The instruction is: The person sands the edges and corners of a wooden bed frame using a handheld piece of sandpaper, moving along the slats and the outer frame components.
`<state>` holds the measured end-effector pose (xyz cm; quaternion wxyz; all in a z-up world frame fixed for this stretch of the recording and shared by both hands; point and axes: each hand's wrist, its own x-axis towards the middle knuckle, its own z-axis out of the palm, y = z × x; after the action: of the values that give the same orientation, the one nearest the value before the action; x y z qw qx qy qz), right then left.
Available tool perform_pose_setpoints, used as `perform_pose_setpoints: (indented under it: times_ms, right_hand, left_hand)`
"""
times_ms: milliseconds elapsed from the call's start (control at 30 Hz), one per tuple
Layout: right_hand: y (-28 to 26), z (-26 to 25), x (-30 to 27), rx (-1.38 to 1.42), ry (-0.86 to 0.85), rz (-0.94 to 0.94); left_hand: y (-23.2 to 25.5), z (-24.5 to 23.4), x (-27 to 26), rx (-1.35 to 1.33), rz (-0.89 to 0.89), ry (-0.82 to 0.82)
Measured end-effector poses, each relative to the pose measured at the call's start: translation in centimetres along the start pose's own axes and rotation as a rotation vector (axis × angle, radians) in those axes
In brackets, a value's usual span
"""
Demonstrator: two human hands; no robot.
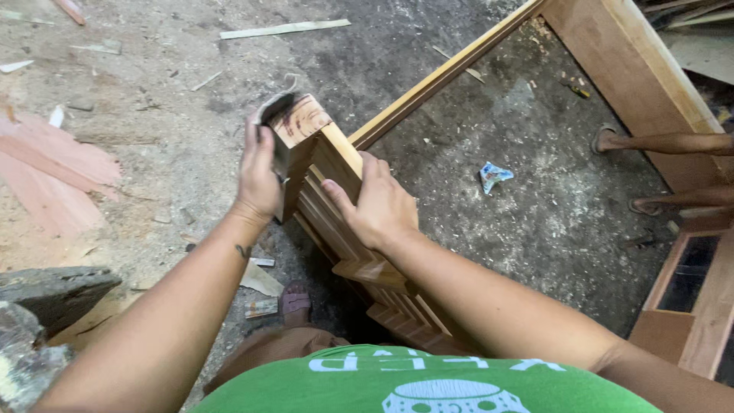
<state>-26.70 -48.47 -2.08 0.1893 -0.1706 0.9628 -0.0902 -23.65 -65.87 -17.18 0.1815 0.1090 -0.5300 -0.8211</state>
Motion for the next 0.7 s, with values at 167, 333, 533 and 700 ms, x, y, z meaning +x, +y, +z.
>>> perform_pose_setpoints:
  times_ms: [167, 333, 533, 700]
  right_hand:
    - [-0.1, -0.3, -0.1, 0.020, -0.011, -0.002]
    - [0.2, 0.0, 0.0, 0.010, -0.006, -0.008]
    - [0.2, 0.4, 0.4, -0.010, -0.008, -0.013]
    - [0.3, 0.4, 0.1, -0.010, -0.024, -0.004]
  left_hand:
    - [-3.0, -1.9, 0.3, -0.081, -0.266, 0.071]
    - [-3.9, -3.5, 0.0, 0.062, 0.046, 0.019]
    - [-3.7, -3.7, -0.1, 0.151, -0.551, 0.220]
    - [-3.9, -2.8, -1.7, 0.124, -0.047, 0.201]
